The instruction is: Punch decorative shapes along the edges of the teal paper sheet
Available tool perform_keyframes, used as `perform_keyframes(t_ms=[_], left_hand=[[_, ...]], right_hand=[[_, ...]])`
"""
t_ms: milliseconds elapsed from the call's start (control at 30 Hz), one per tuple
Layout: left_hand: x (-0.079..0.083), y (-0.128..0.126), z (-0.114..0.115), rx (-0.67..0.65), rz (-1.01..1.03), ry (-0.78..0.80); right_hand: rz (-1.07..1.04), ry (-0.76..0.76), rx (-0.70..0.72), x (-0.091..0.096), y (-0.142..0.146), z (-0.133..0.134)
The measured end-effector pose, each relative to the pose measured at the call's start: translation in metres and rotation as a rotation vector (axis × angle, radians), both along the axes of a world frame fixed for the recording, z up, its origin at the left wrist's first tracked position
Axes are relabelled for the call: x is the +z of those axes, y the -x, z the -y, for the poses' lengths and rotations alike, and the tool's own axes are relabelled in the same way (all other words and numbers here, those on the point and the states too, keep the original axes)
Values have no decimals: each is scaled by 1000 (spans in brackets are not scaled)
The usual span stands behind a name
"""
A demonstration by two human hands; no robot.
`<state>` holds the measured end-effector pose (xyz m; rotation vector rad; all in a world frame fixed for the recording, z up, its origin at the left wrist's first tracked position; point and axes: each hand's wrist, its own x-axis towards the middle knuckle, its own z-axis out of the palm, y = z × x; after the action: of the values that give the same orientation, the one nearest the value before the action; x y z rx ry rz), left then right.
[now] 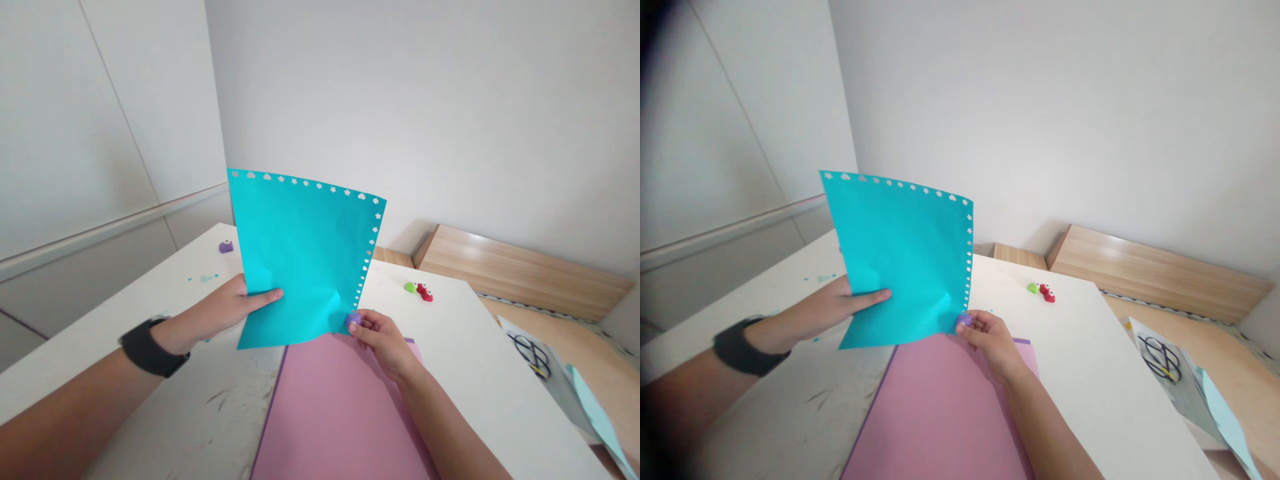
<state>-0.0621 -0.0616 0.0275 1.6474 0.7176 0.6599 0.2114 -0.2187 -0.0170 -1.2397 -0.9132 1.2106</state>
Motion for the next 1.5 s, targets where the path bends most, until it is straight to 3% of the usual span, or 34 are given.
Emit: perform_keyframes(t_ms=[700, 1033, 1300, 1500], left_hand=[[-3, -3, 3, -42, 63, 89], [-7, -2, -2, -87, 90, 166], [-13, 1, -10, -80, 107, 225], [-18, 3, -18, -33, 115, 240]], right_hand=[[65, -102, -15, 4, 12, -1], [-125, -67, 52, 7, 6, 0], [-302, -23, -193, 5, -27, -3], [-250, 102, -223, -6, -45, -5]])
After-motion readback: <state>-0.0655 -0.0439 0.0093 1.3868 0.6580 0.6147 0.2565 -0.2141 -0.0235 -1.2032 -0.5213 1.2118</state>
